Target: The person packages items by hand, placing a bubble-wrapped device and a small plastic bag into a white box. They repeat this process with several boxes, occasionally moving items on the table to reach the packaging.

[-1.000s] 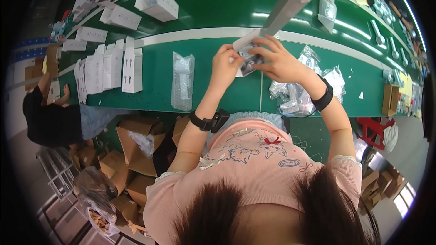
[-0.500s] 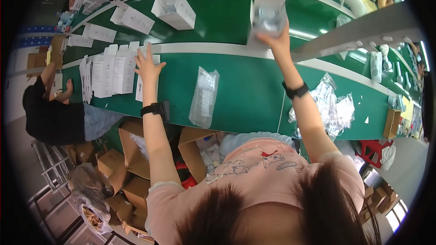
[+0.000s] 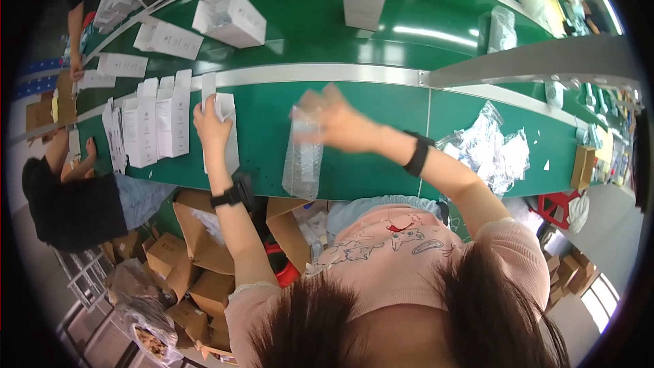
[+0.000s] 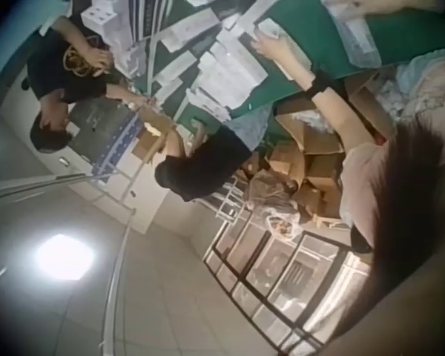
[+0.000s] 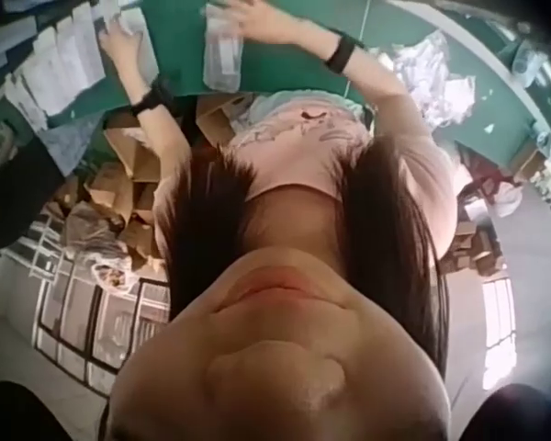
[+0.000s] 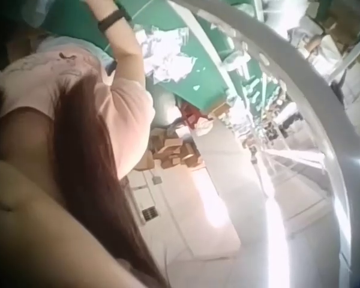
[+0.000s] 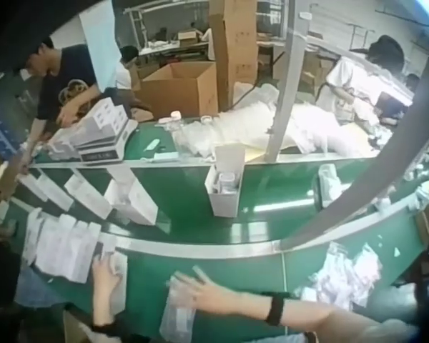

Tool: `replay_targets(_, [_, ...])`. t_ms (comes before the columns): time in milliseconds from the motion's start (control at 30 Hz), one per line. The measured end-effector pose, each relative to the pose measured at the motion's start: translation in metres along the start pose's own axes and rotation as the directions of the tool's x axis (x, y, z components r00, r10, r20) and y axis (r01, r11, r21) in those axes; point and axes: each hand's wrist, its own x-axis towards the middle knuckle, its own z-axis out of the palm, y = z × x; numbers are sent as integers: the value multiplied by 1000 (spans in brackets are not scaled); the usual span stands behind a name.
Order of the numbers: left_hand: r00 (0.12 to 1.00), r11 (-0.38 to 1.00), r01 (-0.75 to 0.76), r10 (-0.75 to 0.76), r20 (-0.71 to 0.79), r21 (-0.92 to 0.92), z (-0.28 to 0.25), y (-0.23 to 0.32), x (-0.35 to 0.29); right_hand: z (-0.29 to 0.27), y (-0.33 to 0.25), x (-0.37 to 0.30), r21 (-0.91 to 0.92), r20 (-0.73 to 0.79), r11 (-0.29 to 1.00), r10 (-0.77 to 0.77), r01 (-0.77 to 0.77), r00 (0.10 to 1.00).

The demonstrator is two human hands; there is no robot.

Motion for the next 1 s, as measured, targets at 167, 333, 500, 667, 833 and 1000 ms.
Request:
replay_targets(167, [991, 787, -54, 115, 61, -615, -47, 57, -42, 90, -29, -7, -193, 318, 916, -280, 351, 906])
replay_targets(333, [996, 537, 58, 30, 87, -842, -77, 111, -79, 62, -24, -36, -198, 278, 976, -34, 92, 960])
replay_targets(500, [985, 396, -123, -64, -160, -910, -58, 113, -89, -53, -15, -115, 571, -154, 609, 739, -551, 656])
replay_targets(667, [962, 676, -152, 268, 49, -721, -33, 191, -110, -142, -39, -116, 938, -319, 342, 914, -52, 251])
replay_targets(833, [856, 567, -369, 516, -31, -736, -12, 256, -144, -155, -48, -79, 844, -505, 494, 863, 208, 3])
replay_targets(1000, [827, 553, -508, 529, -193, -660, 14, 277, -161, -119, -30, -89, 480, -843, 710, 537, -515, -44])
